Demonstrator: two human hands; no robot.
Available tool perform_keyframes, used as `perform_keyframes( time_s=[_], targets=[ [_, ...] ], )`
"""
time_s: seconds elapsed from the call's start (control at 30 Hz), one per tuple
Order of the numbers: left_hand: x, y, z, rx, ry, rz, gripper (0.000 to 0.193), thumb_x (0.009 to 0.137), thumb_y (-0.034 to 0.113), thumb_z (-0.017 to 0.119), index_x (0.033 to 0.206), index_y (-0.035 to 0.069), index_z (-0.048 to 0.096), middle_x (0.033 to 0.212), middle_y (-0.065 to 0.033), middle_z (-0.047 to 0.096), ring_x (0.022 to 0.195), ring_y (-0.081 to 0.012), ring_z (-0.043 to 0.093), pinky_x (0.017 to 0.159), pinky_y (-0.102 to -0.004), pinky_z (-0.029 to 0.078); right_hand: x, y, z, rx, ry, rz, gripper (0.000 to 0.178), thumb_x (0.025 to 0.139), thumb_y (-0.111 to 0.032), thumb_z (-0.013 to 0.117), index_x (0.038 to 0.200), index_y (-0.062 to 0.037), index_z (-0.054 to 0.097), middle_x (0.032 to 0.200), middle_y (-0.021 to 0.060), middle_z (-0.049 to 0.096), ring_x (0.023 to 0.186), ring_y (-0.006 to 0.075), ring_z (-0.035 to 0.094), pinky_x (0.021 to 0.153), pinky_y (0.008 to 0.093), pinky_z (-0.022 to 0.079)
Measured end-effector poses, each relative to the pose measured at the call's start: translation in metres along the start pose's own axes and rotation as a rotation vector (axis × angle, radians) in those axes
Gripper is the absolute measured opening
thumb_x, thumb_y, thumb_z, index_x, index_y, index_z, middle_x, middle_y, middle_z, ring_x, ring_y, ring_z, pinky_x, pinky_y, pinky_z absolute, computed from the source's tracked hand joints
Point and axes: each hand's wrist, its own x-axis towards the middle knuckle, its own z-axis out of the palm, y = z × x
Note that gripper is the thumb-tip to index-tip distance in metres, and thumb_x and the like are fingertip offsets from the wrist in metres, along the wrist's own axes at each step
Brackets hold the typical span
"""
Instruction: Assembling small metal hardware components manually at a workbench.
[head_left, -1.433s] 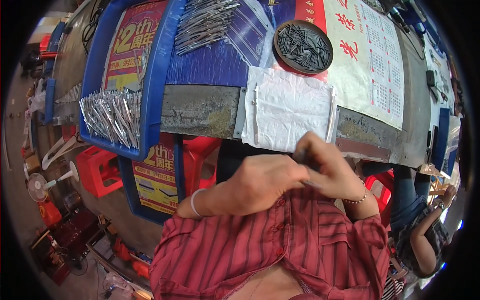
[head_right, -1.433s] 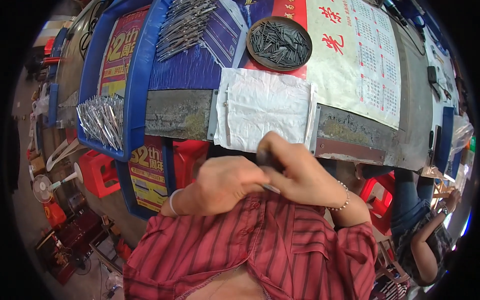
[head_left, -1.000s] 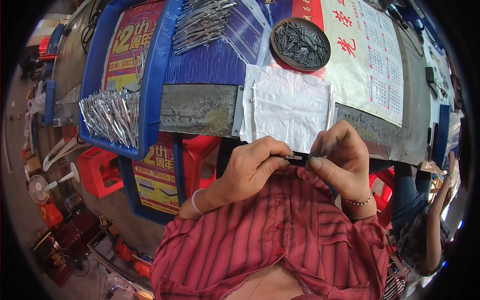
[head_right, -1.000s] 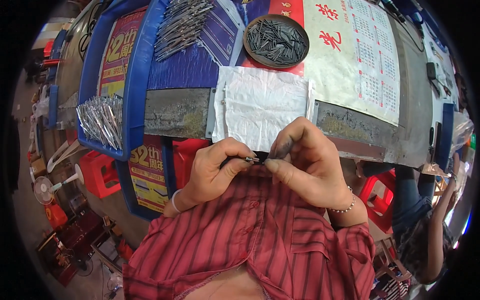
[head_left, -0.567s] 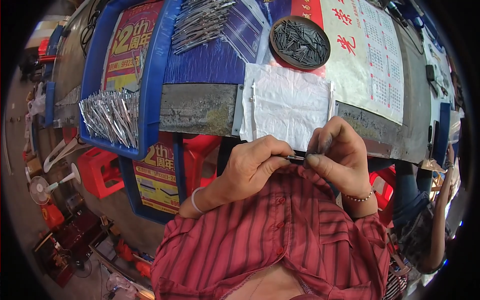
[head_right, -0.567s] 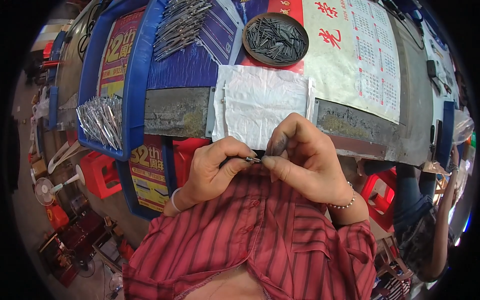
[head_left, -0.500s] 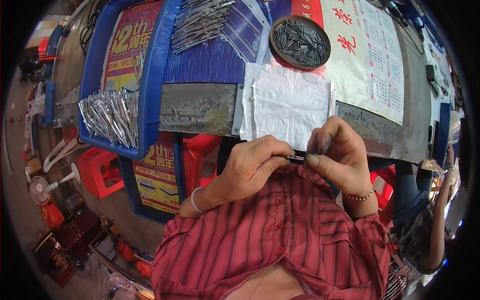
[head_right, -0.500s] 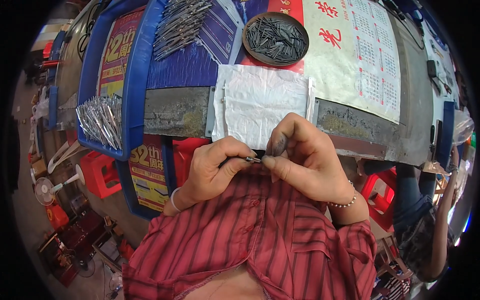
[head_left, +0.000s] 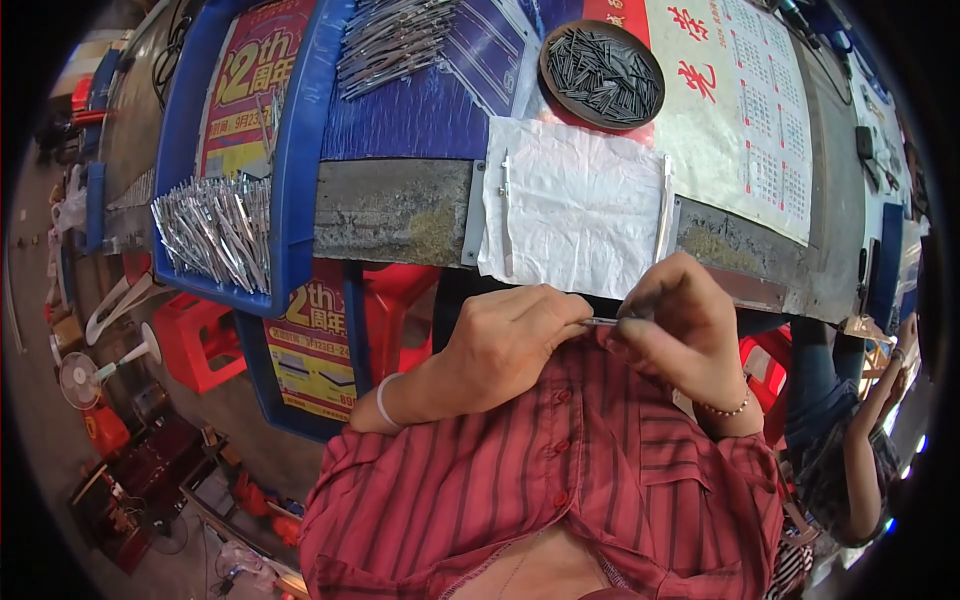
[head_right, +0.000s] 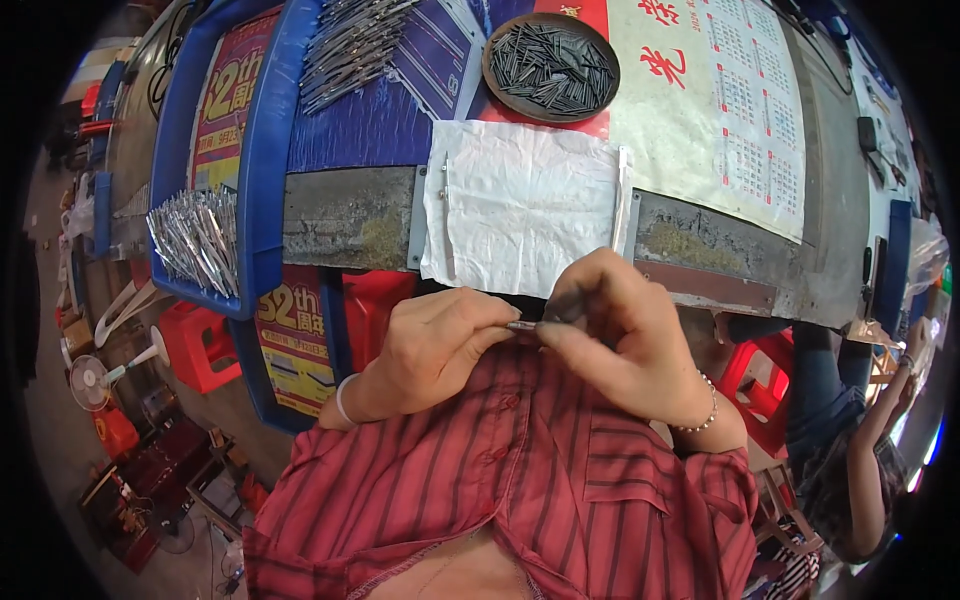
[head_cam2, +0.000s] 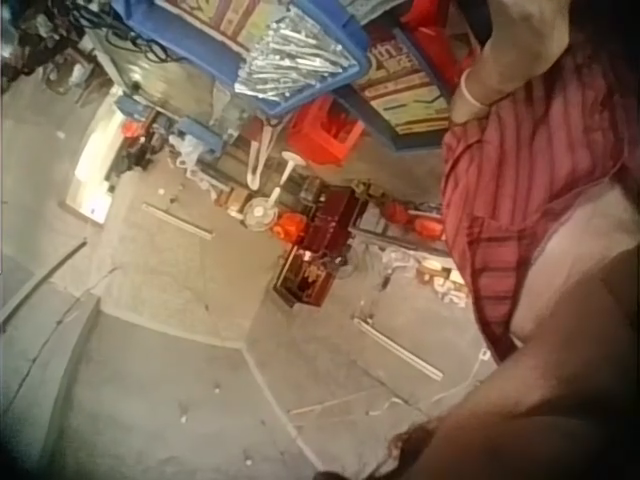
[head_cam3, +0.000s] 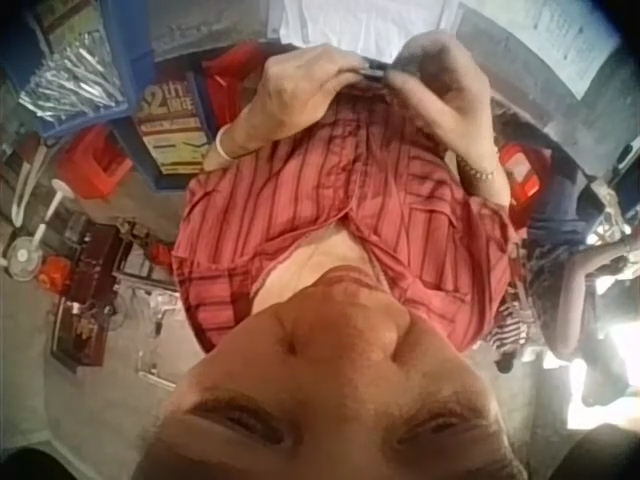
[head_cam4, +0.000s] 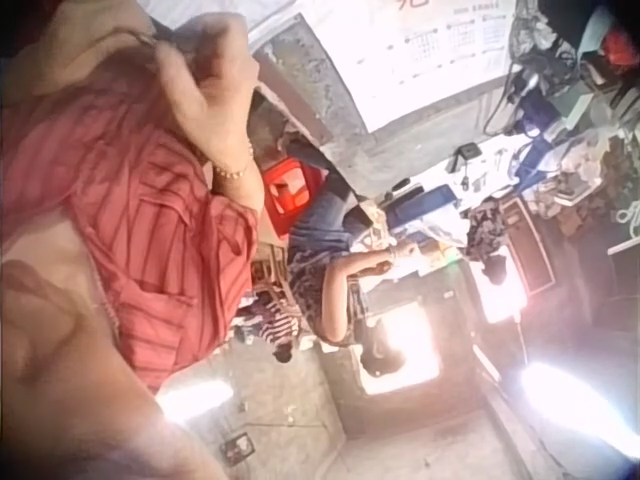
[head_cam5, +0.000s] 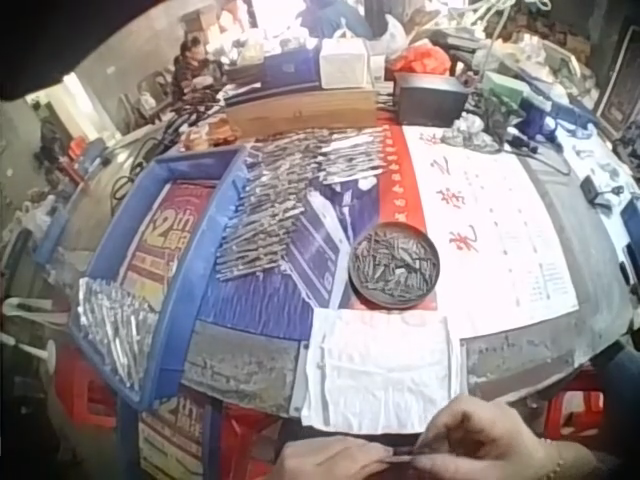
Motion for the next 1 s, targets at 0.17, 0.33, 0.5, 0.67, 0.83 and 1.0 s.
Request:
perform_keyframes(
  time_s=[0.17,0.33,0.5,0.67,0.83,1.0],
  targets=[
    [0.002,0.005,0.001,0.019,0.026,-0.047,0.017,0.077,0.0,0.067,0.092,0.0,0.059,0.075,-0.0121,0.061,0.063,-0.0256,0.063,0.053,-0.0317,0.048,-0.004,0.012,-0.002,0.046,0.056,-0.111,0.008,0.086,-0.003,0.059,0.09,0.001,0.053,0.075,0.003,0.062,0.064,0.0067,0.059,0.056,0.0205,0.045],
    [0.001,0.007,0.003,0.076,0.037,-0.033,0.02,0.075,0.0,0.068,0.092,0.001,0.059,0.075,-0.0116,0.061,0.063,-0.0261,0.063,0.053,-0.0321,0.048,-0.005,0.013,0.001,-0.334,0.082,-0.263,0.006,0.086,-0.003,0.057,0.088,-0.0003,0.051,0.063,0.006,0.058,0.053,0.0126,0.058,0.051,0.023,0.044],
    [-0.001,0.007,0.007,0.128,0.06,0.017,0.023,0.072,0.001,0.07,0.092,0.001,0.059,0.074,-0.0104,0.061,0.063,-0.0259,0.063,0.052,-0.0323,0.048,-0.005,0.013,0.007,-0.395,0.095,-0.275,0.008,0.086,-0.002,0.058,0.087,-0.0013,0.05,0.063,0.0078,0.057,0.053,0.0191,0.058,0.05,0.0259,0.043],
    [-0.003,0.007,0.007,0.252,0.054,0.056,0.024,0.071,0.0,0.07,0.092,0.001,0.058,0.074,-0.0103,0.062,0.062,-0.0242,0.062,0.052,-0.032,0.048,-0.003,0.016,0.009,-0.397,0.101,-0.263,0.009,0.084,-0.002,0.059,0.086,-0.0014,0.05,0.065,0.0097,0.056,0.054,0.0237,0.058,0.05,0.0283,0.043],
    [0.001,0.008,0.006,0.352,0.075,0.145,0.025,0.07,0.003,0.058,0.094,-0.002,0.057,0.072,-0.0086,0.054,0.057,-0.0202,0.055,0.049,-0.0312,0.044,-0.001,0.017,0.009,-0.326,0.111,-0.235,0.01,0.086,-0.004,0.058,0.085,-0.0007,0.049,0.063,0.008,0.056,0.052,0.0182,0.057,0.049,0.0268,0.042],
    [0.009,0.013,0.006,0.389,0.068,0.143,0.026,0.07,0.003,0.059,0.095,-0.002,0.056,0.072,-0.0087,0.054,0.057,-0.0203,0.055,0.049,-0.0313,0.044,0.001,0.016,0.007,-0.158,0.113,-0.17,0.012,0.089,-0.006,0.056,0.084,0.0001,0.048,0.06,0.0045,0.056,0.054,0.0098,0.056,0.049,0.0234,0.042]
  ],
)
